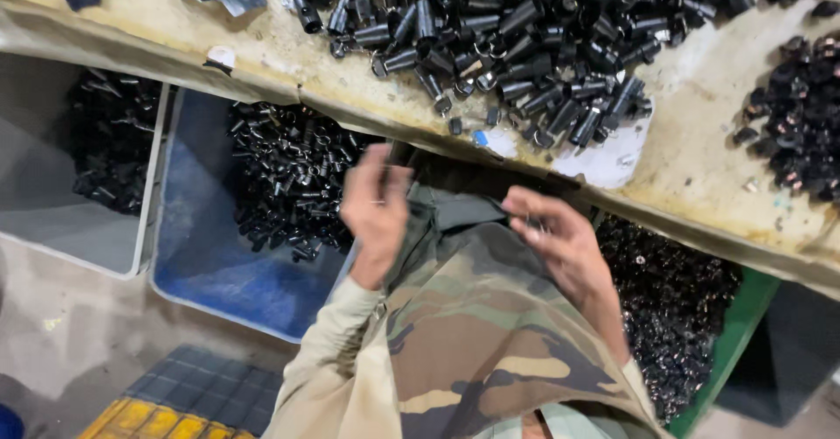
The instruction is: The person repeatedly picks a black cylindrical component and a small metal ring from piles on a table, inserts the ring into the component, and places the assembled unit into a blue bin. The person occasionally shifts the pile of components on the table to access more items.
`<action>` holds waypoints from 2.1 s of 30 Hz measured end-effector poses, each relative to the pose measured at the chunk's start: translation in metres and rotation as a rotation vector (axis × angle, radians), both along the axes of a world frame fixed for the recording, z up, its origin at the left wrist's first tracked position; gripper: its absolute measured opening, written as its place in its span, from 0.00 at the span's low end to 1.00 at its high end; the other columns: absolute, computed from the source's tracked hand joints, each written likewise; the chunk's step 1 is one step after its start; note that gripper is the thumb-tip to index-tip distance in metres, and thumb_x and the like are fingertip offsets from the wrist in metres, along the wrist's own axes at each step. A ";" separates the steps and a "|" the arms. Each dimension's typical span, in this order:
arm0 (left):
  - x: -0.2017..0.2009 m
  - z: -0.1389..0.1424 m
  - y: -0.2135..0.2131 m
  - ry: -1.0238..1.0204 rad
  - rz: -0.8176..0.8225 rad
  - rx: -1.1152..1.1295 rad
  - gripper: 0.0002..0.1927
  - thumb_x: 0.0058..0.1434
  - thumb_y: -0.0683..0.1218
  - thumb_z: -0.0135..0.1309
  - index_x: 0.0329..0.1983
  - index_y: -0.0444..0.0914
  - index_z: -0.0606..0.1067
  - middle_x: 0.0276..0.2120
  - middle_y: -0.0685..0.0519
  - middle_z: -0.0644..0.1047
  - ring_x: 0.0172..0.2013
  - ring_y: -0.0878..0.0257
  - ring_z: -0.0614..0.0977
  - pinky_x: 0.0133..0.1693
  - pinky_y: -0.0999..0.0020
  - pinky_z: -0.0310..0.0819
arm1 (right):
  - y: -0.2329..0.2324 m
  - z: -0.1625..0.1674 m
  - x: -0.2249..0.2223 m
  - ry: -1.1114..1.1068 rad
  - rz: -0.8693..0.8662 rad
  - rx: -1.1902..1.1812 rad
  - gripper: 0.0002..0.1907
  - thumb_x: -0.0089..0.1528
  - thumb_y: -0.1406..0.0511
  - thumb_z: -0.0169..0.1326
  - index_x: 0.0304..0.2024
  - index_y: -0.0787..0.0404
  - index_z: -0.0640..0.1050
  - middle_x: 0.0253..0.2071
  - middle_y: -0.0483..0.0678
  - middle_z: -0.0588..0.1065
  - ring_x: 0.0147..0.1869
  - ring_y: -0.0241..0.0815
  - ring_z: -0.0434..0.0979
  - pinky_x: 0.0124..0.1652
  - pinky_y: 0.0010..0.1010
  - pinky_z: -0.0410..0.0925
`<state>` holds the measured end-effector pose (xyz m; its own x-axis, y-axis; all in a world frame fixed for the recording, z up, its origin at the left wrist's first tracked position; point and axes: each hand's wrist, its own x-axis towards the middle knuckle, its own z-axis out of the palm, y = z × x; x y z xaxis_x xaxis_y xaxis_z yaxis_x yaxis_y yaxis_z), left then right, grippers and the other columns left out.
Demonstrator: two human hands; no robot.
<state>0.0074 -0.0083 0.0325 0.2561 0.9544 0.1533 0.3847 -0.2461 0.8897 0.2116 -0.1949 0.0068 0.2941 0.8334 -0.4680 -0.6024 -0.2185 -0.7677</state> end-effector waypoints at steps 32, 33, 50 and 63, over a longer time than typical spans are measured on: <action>0.048 0.015 0.002 -0.414 -1.116 -0.339 0.24 0.59 0.40 0.67 0.58 0.37 0.76 0.41 0.49 0.80 0.39 0.64 0.80 0.43 0.71 0.72 | -0.003 0.004 -0.004 -0.469 -0.017 -0.024 0.21 0.63 0.68 0.61 0.58 0.65 0.74 0.44 0.42 0.75 0.43 0.27 0.72 0.41 0.20 0.69; 0.048 0.015 0.000 -0.366 -1.076 -0.304 0.27 0.58 0.40 0.68 0.61 0.37 0.75 0.37 0.49 0.77 0.36 0.62 0.77 0.40 0.71 0.71 | -0.002 0.008 -0.004 -0.473 -0.057 0.002 0.19 0.63 0.68 0.63 0.55 0.65 0.75 0.44 0.43 0.76 0.44 0.28 0.74 0.43 0.21 0.70; 0.030 0.006 -0.025 -0.123 -0.981 -0.055 0.38 0.64 0.41 0.63 0.75 0.40 0.62 0.40 0.45 0.76 0.39 0.48 0.79 0.39 0.59 0.73 | 0.028 0.064 0.018 -1.026 0.404 0.158 0.08 0.60 0.69 0.63 0.41 0.66 0.82 0.33 0.47 0.80 0.32 0.34 0.79 0.33 0.25 0.70; 0.005 -0.014 0.015 0.420 0.134 0.426 0.15 0.58 0.40 0.62 0.49 0.38 0.78 0.53 0.45 0.74 0.57 0.46 0.73 0.58 0.50 0.66 | -0.003 0.013 0.001 0.098 0.220 0.138 0.15 0.63 0.68 0.58 0.52 0.65 0.78 0.54 0.57 0.79 0.41 0.41 0.81 0.25 0.24 0.70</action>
